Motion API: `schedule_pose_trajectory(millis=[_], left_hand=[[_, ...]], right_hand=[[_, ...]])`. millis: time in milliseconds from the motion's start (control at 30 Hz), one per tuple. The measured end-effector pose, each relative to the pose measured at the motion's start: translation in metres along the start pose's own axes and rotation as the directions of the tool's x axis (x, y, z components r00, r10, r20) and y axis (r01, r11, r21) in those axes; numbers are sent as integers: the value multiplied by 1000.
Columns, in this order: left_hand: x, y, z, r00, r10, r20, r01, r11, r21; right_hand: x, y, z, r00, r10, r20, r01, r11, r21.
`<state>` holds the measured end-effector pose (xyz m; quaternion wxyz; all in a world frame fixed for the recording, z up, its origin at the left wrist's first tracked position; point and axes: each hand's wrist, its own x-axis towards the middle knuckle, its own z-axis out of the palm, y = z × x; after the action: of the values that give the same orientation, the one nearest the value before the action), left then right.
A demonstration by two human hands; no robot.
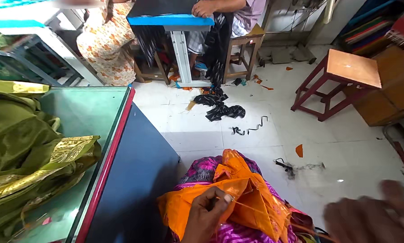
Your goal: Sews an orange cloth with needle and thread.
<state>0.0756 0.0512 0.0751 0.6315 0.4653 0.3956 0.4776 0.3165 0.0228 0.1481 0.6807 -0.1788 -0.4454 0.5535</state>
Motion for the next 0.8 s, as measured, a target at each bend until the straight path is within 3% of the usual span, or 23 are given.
schedule_pose_trajectory(millis=[67, 167, 267, 367, 567, 800], left_hand=[[2, 6, -3, 999, -15, -46, 12, 999, -51], [3, 8, 0, 997, 9, -75, -15, 997, -73], [4, 7, -1, 1000, -14, -11, 13, 997, -81], [3, 8, -2, 998, -17, 57, 20, 998, -58], [4, 6, -2, 992, 11, 124, -4, 998, -59], [4, 5, -1, 993, 24, 119, -11, 994, -107]], right_hand=[[-1, -19, -8, 999, 11, -50, -21, 980, -198], [1, -19, -12, 997, 72, -35, -80, 934, -347], [-7, -12, -24, 983, 179, -33, -179, 925, -336], [-10, 10, -20, 961, 244, -129, -275, 870, -408], [-16, 51, 14, 888, 459, 18, -422, 831, -362], [-19, 65, 29, 897, 439, -41, -411, 798, -442]])
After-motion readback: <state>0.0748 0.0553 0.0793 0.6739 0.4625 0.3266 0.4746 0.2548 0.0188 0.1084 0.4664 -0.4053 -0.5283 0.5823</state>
